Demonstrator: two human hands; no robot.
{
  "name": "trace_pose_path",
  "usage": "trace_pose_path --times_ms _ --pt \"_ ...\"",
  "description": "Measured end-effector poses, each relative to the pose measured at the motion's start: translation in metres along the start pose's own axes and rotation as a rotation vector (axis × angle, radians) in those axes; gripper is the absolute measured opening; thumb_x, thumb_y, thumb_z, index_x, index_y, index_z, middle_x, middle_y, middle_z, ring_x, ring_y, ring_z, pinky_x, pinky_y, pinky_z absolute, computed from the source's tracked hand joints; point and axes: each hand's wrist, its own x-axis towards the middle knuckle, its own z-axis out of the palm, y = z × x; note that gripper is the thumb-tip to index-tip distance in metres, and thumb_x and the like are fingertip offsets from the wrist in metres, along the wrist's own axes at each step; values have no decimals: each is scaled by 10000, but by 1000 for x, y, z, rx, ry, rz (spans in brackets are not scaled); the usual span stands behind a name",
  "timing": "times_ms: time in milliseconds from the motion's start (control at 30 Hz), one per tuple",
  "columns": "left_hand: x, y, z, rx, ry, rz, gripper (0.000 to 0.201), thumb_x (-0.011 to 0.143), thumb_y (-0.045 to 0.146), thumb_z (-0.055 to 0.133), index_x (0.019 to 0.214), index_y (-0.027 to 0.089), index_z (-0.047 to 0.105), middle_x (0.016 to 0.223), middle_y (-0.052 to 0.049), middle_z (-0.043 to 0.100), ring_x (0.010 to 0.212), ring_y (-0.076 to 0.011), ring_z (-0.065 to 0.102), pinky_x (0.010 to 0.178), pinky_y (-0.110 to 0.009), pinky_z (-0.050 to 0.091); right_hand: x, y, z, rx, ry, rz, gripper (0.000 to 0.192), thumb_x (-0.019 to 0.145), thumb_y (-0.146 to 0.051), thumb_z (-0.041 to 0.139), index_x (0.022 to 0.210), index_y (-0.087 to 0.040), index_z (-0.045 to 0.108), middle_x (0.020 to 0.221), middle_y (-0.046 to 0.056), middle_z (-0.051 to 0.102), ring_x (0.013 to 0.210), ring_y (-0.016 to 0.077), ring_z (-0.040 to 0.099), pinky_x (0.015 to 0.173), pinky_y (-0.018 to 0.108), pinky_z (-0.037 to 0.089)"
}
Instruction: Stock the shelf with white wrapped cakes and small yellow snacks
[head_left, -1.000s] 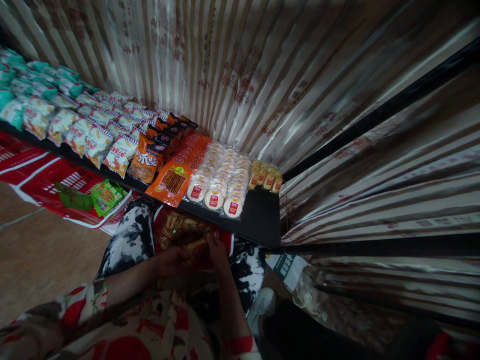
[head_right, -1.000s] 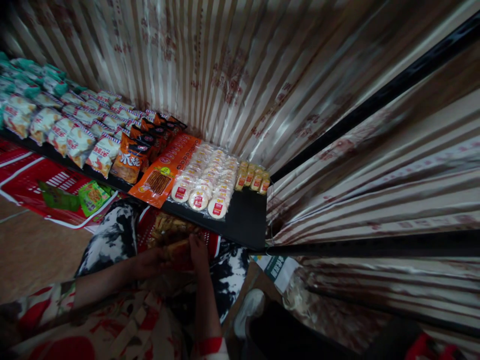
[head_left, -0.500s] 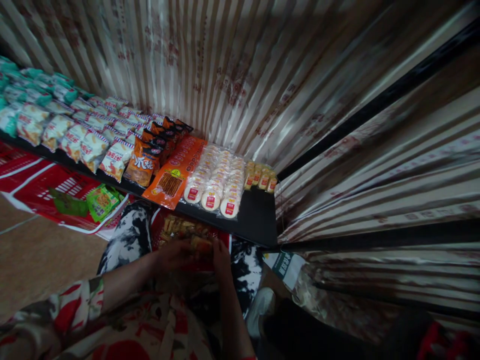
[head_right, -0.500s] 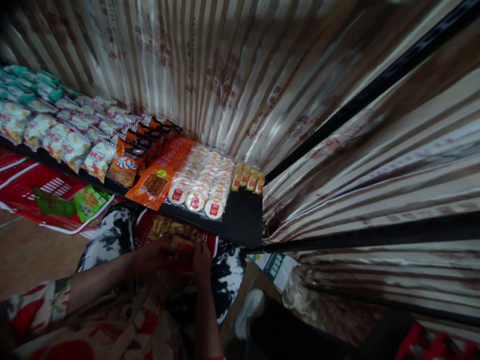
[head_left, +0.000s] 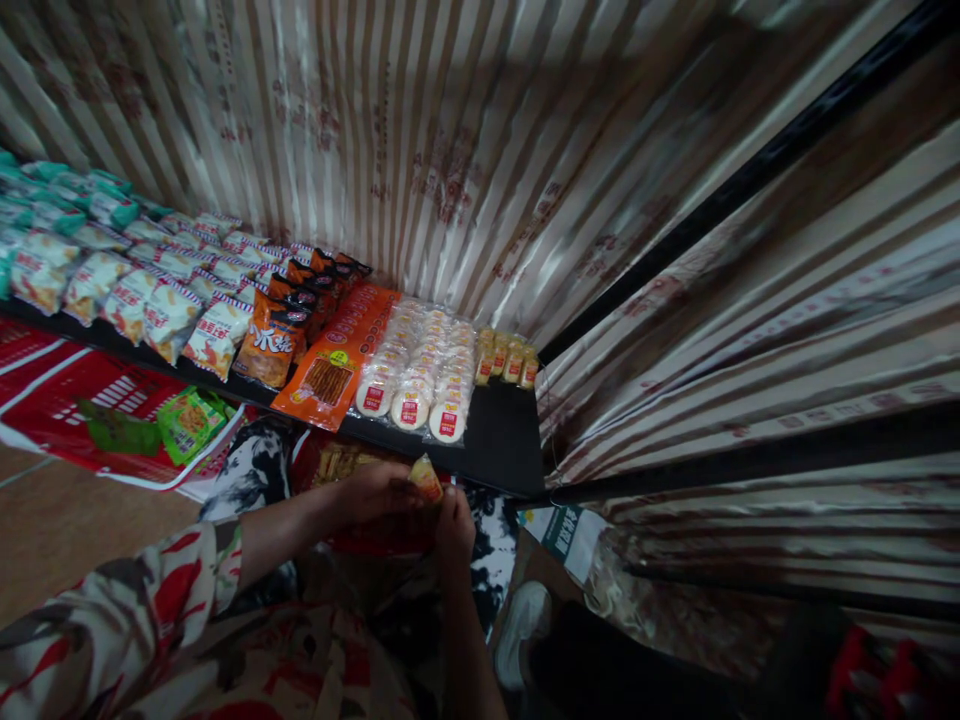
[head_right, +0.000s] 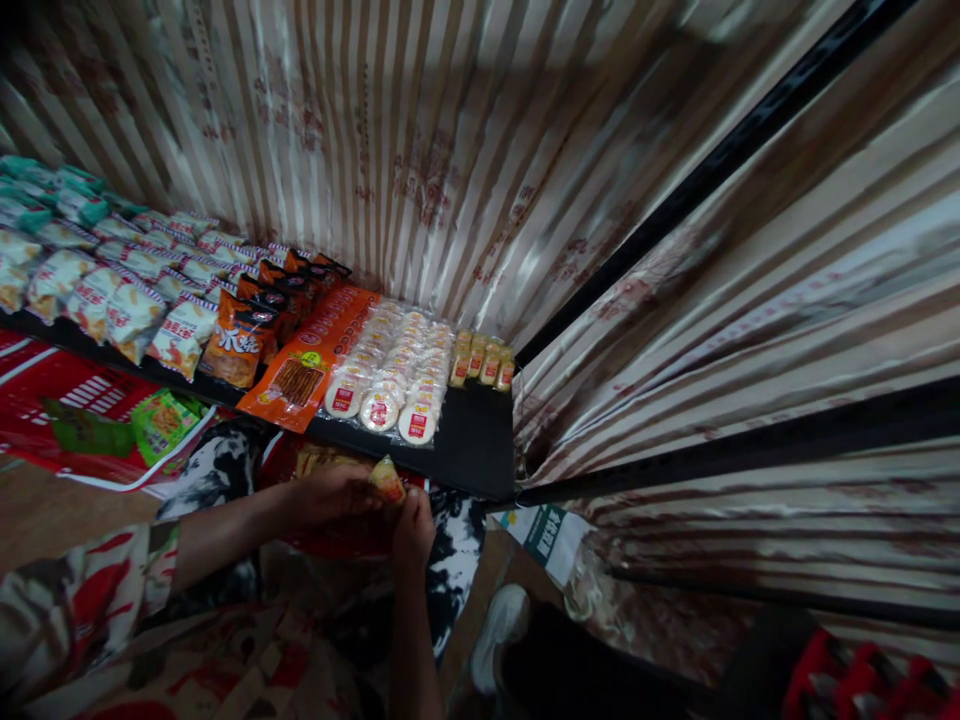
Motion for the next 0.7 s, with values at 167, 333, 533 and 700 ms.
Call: trace_pose_path --times_ms 167,333,533,700 --pt "13 9 18 -24 56 -56 151 792 163 536 802 54 640 709 -84 660 686 -154 632 778 -263 479 2 5 -4 13 31 -33 502 833 -632 339 820 -219 624 753 27 667 697 185 571 656 275 422" --pt "22 16 36 6 109 -53 136 800 137 505 764 61 612 680 -81 653 679 -166 640 793 -302 495 8 10 -8 77 53 -28 539 811 -657 374 898 -196 639 864 72 696 812 212 610 726 290 452" --pt "38 16 50 53 75 -5 97 740 150 605 777 62 623 694 -74 656 677 -160 638 823 -317 495 15 14 -17 188 92 -48 550 826 -611 414 1095 -171 607 1075 115 674 983 233 609 830 309 461" --pt "63 15 55 68 57 -13 67 750 146 584 771 84 601 675 -62 640 664 -148 631 783 -280 500 24 16 -27 213 37 -33 488 802 -550 499 1076 -167 629 1034 111 696 946 246 632 809 320 481"
